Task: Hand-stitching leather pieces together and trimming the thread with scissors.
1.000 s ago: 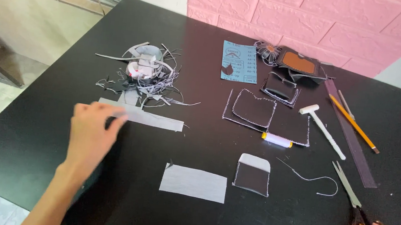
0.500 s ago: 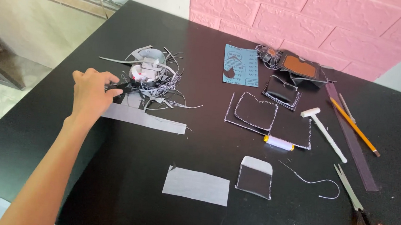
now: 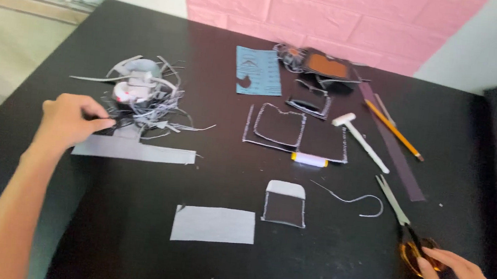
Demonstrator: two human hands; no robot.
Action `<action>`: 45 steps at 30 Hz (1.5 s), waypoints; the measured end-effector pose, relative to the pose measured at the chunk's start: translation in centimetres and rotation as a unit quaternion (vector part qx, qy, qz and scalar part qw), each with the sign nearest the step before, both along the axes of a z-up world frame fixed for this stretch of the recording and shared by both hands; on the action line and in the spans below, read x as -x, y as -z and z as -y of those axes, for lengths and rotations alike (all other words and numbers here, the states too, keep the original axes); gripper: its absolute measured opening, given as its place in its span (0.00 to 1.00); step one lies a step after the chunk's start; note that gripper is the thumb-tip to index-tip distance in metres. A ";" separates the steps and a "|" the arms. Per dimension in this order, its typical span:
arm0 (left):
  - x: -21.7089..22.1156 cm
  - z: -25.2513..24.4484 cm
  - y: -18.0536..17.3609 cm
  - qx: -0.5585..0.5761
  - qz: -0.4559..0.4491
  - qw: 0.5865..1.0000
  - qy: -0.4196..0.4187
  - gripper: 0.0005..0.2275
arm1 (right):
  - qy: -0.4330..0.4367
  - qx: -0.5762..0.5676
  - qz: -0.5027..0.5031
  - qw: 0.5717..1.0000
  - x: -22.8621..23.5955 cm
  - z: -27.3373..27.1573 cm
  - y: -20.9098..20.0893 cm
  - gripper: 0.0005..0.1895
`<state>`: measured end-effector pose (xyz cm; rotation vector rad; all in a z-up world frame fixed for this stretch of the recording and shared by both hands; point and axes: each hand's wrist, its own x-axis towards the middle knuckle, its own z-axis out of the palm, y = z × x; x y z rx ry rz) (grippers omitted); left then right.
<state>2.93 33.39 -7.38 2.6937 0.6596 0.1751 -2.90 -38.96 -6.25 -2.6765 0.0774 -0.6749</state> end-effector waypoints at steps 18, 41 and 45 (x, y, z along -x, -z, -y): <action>3.8 1.3 -5.4 -0.023 0.144 0.989 -0.017 0.03 | 0.001 0.015 -0.014 1.000 0.2 -0.1 -0.5 0.10; 5.8 5.7 -9.0 0.068 0.284 0.956 0.033 0.04 | 0.022 0.044 -0.121 0.991 -1.4 2.3 -0.1 0.22; 5.6 5.0 -8.9 0.046 0.163 0.986 -0.007 0.06 | -0.001 0.074 -0.058 0.996 -1.4 3.2 1.8 0.21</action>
